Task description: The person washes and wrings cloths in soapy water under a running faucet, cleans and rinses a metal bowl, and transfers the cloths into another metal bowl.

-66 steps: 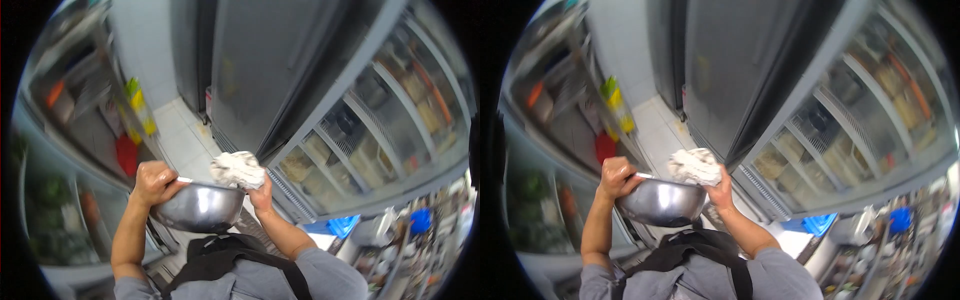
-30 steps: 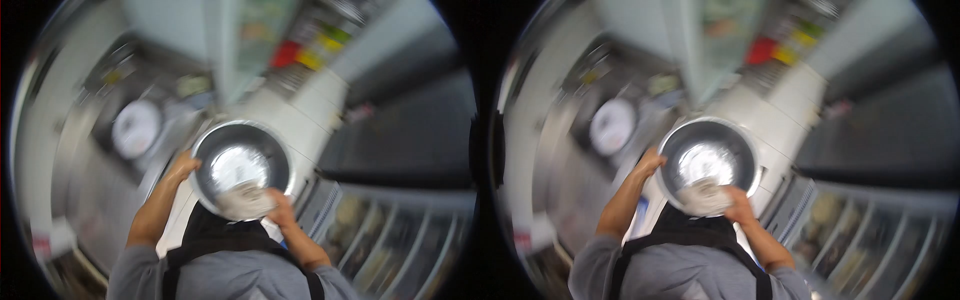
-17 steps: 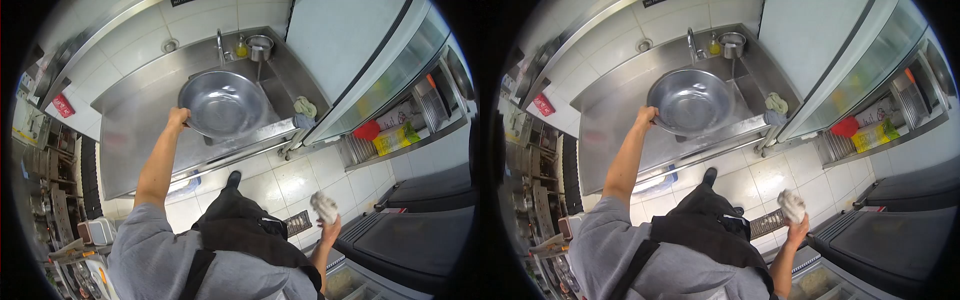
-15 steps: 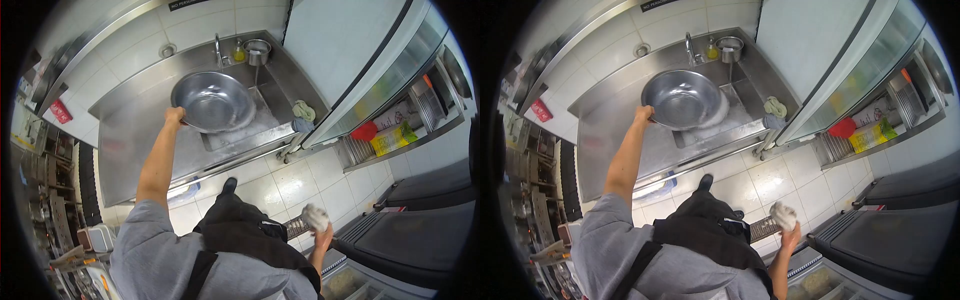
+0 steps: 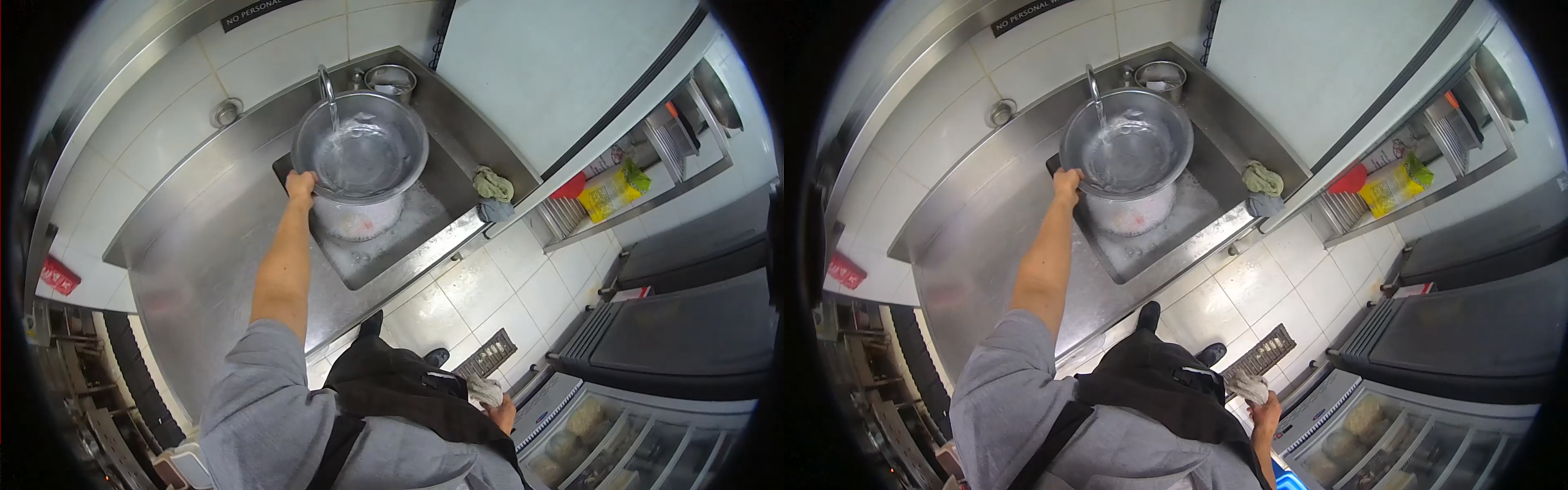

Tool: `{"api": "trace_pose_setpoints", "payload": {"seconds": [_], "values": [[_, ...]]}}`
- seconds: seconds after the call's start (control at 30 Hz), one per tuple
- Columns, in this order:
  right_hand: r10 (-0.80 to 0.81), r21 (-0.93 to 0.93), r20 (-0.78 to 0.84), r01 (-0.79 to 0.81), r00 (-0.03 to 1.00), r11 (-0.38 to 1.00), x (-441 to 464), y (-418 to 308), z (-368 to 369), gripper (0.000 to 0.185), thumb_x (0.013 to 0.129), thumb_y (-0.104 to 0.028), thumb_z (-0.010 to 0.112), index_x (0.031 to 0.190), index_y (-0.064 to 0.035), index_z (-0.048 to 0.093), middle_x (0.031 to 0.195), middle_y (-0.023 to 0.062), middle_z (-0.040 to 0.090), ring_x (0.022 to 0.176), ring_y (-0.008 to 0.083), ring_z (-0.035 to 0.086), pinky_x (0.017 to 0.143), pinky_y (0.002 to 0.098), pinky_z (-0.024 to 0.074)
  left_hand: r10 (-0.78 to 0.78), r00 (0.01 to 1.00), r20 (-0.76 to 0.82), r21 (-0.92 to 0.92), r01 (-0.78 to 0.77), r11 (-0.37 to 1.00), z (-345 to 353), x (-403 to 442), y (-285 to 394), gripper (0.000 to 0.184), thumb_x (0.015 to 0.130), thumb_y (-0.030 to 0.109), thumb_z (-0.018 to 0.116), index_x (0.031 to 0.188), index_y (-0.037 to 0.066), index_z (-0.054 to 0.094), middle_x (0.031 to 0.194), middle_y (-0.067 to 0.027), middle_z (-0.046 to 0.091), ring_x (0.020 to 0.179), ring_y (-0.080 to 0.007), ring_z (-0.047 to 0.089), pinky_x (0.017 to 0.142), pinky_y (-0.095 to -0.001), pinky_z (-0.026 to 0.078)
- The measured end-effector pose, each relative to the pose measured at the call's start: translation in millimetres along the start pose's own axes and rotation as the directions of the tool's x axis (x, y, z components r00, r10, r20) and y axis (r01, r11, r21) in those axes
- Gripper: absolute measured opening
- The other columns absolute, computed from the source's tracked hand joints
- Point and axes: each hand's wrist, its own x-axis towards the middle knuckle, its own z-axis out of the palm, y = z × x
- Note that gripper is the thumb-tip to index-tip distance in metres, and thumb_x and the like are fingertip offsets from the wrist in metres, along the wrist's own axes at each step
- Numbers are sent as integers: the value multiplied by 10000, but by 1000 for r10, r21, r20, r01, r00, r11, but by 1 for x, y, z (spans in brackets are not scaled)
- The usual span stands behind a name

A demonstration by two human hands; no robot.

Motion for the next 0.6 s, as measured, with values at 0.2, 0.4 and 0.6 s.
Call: {"api": "trace_pose_setpoints", "payload": {"seconds": [0.2,0.4,0.6], "values": [[-10,13,-56,11,998,1000,5,-16,20,433,611,-221,800,936,-35,582,740,180,648,700,318,647,626,385,501,-24,975,222,-175,64,983,27,5,-14,362,596,12,604,947,-29,524,771,-124,574,616,-243,555,502,-379,436],[110,-44,-60,-113,992,993,-35,-14,32,461,628,-292,772,992,-74,592,880,202,641,858,375,611,748,447,493,-16,914,405,-138,78,987,-18,27,-47,79,706,135,560,707,88,497,590,-24,452,530,-135,425,466,-315,346],[172,33,-93,-170,981,985,-36,-26,40,438,659,-305,747,997,-83,579,883,191,642,868,369,605,761,441,483,-336,647,685,16,448,894,11,-14,-119,162,595,14,538,489,120,476,483,7,461,451,-133,467,434,-253,376]]}}
